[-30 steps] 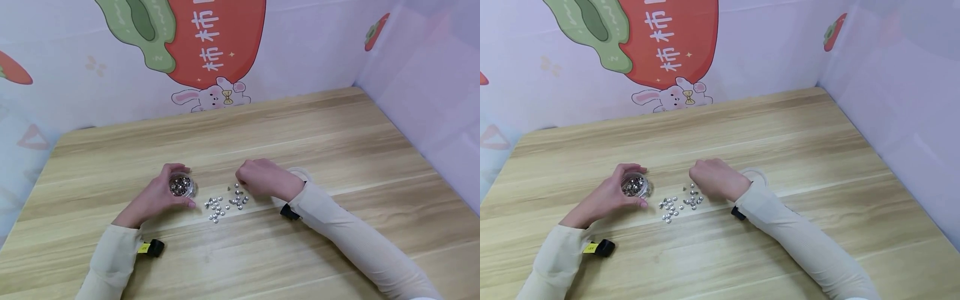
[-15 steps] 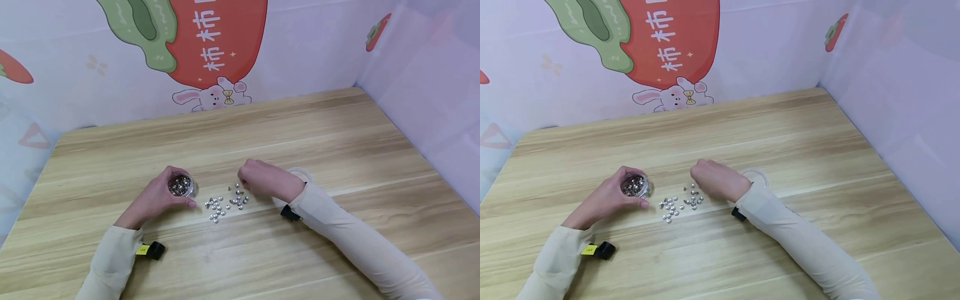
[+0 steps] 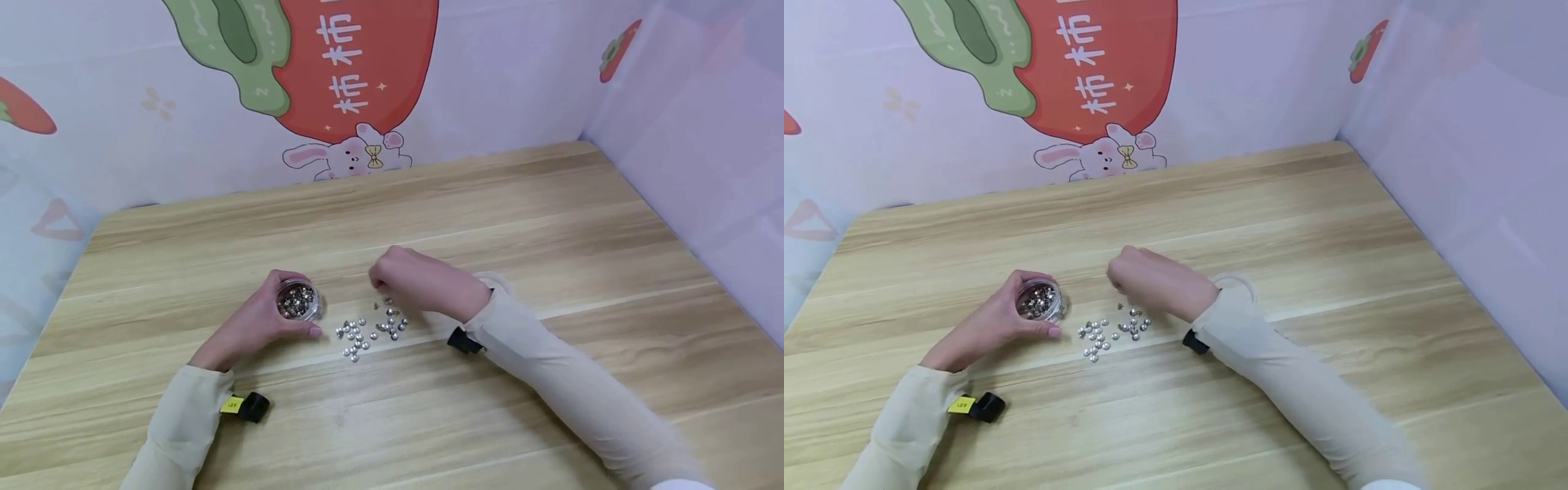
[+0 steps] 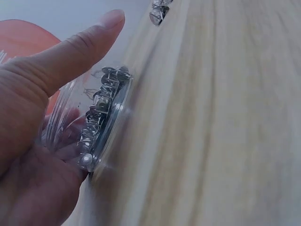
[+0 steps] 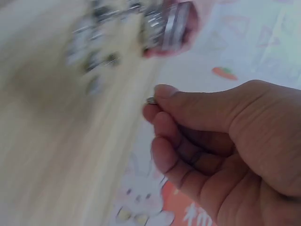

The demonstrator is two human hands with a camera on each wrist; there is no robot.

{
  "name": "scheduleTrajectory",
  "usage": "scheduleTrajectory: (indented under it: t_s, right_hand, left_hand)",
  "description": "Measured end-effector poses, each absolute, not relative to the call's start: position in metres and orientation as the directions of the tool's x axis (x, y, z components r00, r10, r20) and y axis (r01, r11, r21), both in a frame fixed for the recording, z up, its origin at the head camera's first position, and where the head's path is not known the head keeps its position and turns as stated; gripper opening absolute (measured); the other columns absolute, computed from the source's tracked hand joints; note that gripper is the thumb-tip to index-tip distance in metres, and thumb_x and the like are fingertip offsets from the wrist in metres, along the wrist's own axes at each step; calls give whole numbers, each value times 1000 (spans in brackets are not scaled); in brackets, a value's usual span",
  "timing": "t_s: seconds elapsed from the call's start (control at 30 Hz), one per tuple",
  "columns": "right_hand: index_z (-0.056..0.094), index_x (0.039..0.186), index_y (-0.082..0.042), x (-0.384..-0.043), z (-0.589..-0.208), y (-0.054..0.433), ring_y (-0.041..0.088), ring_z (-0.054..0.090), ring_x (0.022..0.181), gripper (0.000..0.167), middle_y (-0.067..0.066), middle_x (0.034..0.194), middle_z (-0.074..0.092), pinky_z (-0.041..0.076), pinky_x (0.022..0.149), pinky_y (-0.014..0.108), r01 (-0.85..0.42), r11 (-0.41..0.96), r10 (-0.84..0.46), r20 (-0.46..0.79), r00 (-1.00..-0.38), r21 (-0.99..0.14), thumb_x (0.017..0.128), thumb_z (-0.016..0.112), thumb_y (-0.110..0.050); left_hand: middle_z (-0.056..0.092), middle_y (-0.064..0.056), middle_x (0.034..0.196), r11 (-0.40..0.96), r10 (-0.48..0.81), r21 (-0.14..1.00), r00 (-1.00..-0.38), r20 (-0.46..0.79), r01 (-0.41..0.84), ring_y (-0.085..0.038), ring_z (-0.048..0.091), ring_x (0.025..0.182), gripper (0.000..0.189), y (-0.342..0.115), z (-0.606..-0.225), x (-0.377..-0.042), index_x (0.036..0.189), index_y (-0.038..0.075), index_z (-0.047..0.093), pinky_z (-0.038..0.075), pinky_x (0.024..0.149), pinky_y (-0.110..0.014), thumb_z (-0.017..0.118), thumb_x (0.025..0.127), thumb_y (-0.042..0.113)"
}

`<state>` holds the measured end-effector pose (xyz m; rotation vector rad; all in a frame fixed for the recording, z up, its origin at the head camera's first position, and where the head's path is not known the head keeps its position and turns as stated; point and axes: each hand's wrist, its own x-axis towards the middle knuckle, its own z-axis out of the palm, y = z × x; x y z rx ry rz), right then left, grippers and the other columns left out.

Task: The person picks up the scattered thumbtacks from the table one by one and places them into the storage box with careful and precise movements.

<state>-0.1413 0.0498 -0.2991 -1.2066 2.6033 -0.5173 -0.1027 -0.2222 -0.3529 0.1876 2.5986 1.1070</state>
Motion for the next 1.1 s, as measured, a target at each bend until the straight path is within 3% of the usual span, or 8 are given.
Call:
scheduleTrajectory:
  t_s: [0.17,0.27,0.6,0.73,0.83,0.93,1.1]
  right_hand:
    - [71,89,-6,-142,-288,10,8,53,71,17,1,79,64,46,67,16,-743,521,-816,11,-578,-419,94,56,0]
    - [72,99,-7,-142,-287,-10,9,58,81,16,1,90,67,48,77,14,-766,492,-831,38,-555,-414,95,57,-4]
    - [71,106,-15,-141,-291,-24,7,54,85,16,-5,93,62,46,77,17,-790,508,-828,60,-558,-343,98,57,-16]
    - [62,128,-20,-142,-294,-23,11,57,110,31,-3,121,64,47,96,26,-811,513,-833,68,-549,-281,97,61,-23]
    - [46,144,-24,-143,-296,-17,16,44,135,54,-1,147,48,38,111,36,-815,522,-831,65,-552,-250,94,64,-32]
    - [39,148,-25,-145,-296,-6,18,35,143,63,0,155,38,31,117,40,-806,537,-823,53,-565,-251,93,65,-38]
    - [41,147,-24,-148,-295,26,18,36,143,59,1,154,40,29,118,40,-779,570,-799,46,-600,-263,94,63,-36]
  left_hand:
    - [44,-5,139,655,270,755,-932,-242,-6,-26,45,129,101,-225,-352,-102,137,16,25,30,111,-52,87,65,49]
    - [44,-5,138,649,275,760,-922,-271,-29,-25,45,128,98,-228,-349,-102,137,15,25,32,109,-48,85,67,49]
    - [50,-6,131,645,262,762,-921,-288,-55,-23,47,123,91,-230,-353,-101,133,15,31,34,104,-43,85,68,48]
    - [41,-2,143,625,258,777,-919,-297,-76,-22,38,134,97,-229,-354,-101,140,20,27,29,111,-51,84,68,50]
    - [36,1,148,611,265,789,-920,-289,-72,-21,30,140,96,-228,-355,-102,141,22,26,24,114,-55,84,69,49]
    - [42,-1,142,612,265,788,-922,-283,-66,-23,37,136,91,-227,-356,-103,137,21,29,27,112,-54,84,70,47]
    - [47,-1,134,603,268,796,-925,-268,-56,-23,44,129,87,-227,-358,-103,134,19,32,30,110,-51,85,70,44]
